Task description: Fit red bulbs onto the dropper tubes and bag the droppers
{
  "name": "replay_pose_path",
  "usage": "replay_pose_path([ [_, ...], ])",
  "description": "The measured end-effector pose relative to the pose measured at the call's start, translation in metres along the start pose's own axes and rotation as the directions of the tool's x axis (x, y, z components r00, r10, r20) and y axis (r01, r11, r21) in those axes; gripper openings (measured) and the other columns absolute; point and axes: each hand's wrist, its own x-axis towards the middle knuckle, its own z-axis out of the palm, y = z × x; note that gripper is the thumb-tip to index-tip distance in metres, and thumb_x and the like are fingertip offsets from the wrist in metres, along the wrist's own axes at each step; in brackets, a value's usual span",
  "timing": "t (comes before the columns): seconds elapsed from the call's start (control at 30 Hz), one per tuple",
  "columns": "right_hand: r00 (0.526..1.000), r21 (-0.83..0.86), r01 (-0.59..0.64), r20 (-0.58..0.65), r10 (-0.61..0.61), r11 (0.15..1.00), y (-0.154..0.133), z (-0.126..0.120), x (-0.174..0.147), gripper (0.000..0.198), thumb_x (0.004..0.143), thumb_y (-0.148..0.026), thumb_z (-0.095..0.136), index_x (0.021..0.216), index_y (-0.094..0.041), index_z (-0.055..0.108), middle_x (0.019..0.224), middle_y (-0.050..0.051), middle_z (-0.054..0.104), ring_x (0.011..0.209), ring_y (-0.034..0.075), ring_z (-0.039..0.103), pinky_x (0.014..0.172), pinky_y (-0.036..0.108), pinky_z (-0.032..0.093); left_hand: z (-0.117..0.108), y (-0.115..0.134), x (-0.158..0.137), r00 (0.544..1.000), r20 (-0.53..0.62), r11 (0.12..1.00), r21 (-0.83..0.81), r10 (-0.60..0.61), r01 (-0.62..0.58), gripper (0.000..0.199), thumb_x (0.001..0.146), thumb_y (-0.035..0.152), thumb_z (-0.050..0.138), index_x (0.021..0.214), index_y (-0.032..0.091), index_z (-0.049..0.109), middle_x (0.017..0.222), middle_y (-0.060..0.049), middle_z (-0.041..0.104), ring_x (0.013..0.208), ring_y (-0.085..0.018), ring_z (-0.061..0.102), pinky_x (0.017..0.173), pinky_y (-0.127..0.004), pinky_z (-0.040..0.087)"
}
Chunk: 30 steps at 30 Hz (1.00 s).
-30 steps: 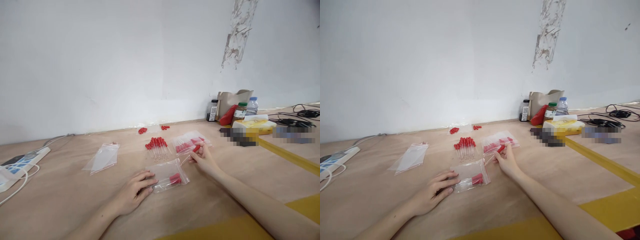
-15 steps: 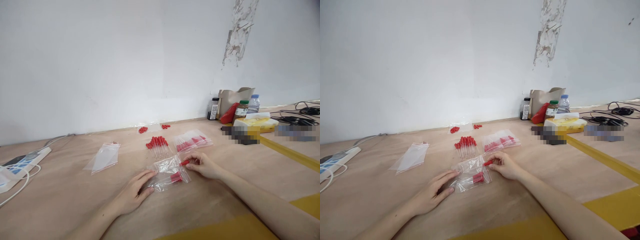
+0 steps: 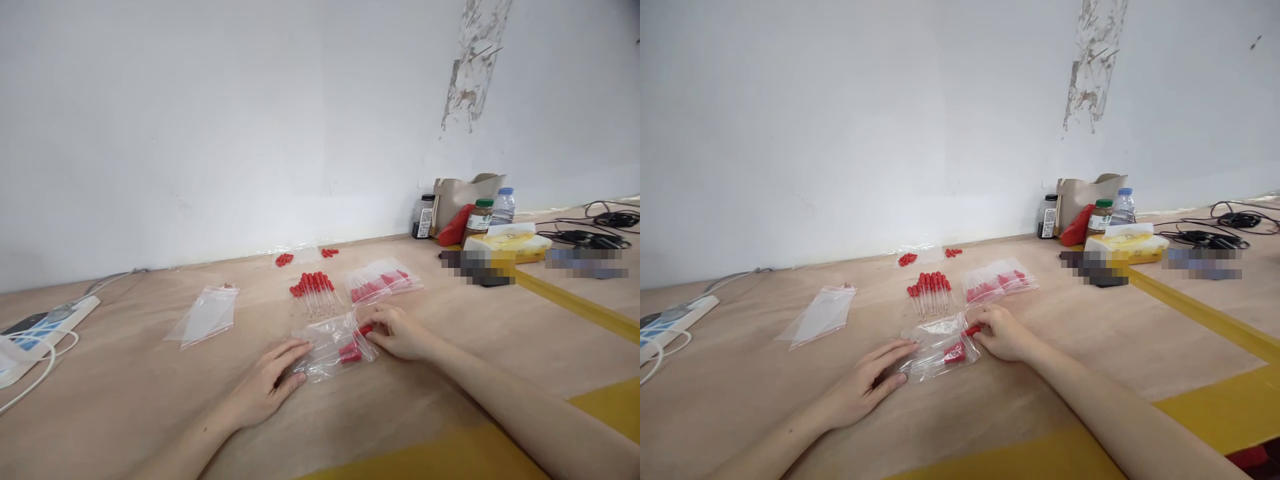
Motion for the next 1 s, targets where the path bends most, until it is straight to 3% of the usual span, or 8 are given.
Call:
replay_pose_path([
  [0.13,1.0,0.138,-0.029,0.012,0.027,0.99,0.005,0.007,0.0,0.019,0.069,-0.015,0.055,0.085,-0.019,0.065,0.079,0.002,0.062,0.068,0.013,0.054,0.062,0.024,0.042,0.0,0.001,0.001,1.0,0.001,1.0,0.012,0.002,-0.002,0.04,0.089,0.033,0.039,0.129,0.03,0.037,0.131,-0.001,0.043,0.119,-0.02,0.038,0.1,-0.038,0.033],
  [0.33,0.99,0.427,-0.136,0.037,0.133,0.894,0.006,0.02,0.005,0.019,0.08,-0.029,0.045,0.084,-0.015,0.056,0.075,0.003,0.061,0.066,0.012,0.055,0.059,0.022,0.042,-0.001,0.001,0.001,1.0,0.006,1.0,0.002,-0.004,0.004,0.039,0.089,0.032,0.04,0.128,0.03,0.038,0.131,-0.001,0.042,0.119,-0.02,0.038,0.1,-0.039,0.032],
  [0.53,0.967,0.483,-0.229,0.016,0.253,0.845,0.008,0.027,0.005,0.041,0.068,-0.032,0.062,0.101,-0.016,0.044,0.07,0.001,0.063,0.064,0.014,0.058,0.056,0.023,0.042,0.0,0.001,0.001,1.0,-0.02,1.0,-0.019,0.003,-0.003,0.04,0.088,0.032,0.041,0.128,0.03,0.039,0.13,-0.002,0.044,0.118,-0.021,0.04,0.099,-0.041,0.034],
  [0.67,0.956,0.523,-0.271,0.053,0.287,0.808,0.012,0.022,0.006,0.039,0.07,-0.027,0.058,0.104,-0.015,0.044,0.068,0.0,0.063,0.061,0.013,0.059,0.056,0.023,0.043,0.0,0.001,0.001,1.0,-0.01,1.0,-0.015,0.012,-0.012,0.037,0.089,0.031,0.04,0.125,0.032,0.042,0.13,-0.001,0.043,0.118,-0.02,0.041,0.099,-0.039,0.035],
  [0.77,0.954,0.411,-0.238,-0.068,0.291,0.88,0.014,0.01,0.018,0.023,0.07,-0.024,0.055,0.09,-0.014,0.052,0.071,0.002,0.063,0.066,0.014,0.059,0.06,0.023,0.044,0.0,0.001,0.001,0.999,-0.011,0.999,0.005,0.038,-0.038,0.034,0.089,0.029,0.039,0.122,0.034,0.046,0.13,0.0,0.043,0.118,-0.021,0.041,0.098,-0.038,0.035],
  [0.87,0.953,0.108,-0.266,-0.119,0.278,0.958,0.012,0.002,0.043,0.01,0.07,-0.017,0.053,0.077,-0.014,0.057,0.075,0.004,0.064,0.069,0.013,0.059,0.063,0.022,0.044,0.0,0.001,0.001,0.998,-0.012,0.998,0.019,0.058,-0.057,0.032,0.089,0.028,0.039,0.119,0.033,0.05,0.129,-0.001,0.043,0.117,-0.021,0.041,0.097,-0.038,0.036],
  [0.93,0.937,-0.077,-0.341,-0.112,0.331,0.937,0.008,0.003,0.067,0.014,0.069,-0.014,0.052,0.082,-0.014,0.058,0.079,0.005,0.065,0.074,0.013,0.059,0.065,0.021,0.043,0.0,0.001,0.001,0.998,-0.008,0.998,0.013,0.055,-0.055,0.032,0.089,0.029,0.039,0.119,0.032,0.05,0.13,-0.001,0.043,0.117,-0.021,0.041,0.097,-0.038,0.037],
  [1.0,0.916,-0.136,-0.398,-0.115,0.385,0.907,0.004,0.011,0.091,0.027,0.067,-0.013,0.055,0.094,-0.011,0.057,0.084,0.008,0.065,0.079,0.016,0.06,0.067,0.023,0.043,0.001,0.001,0.001,0.999,-0.005,0.999,0.005,0.044,-0.043,0.032,0.089,0.029,0.039,0.119,0.032,0.05,0.13,-0.001,0.043,0.117,-0.021,0.041,0.098,-0.039,0.036],
])
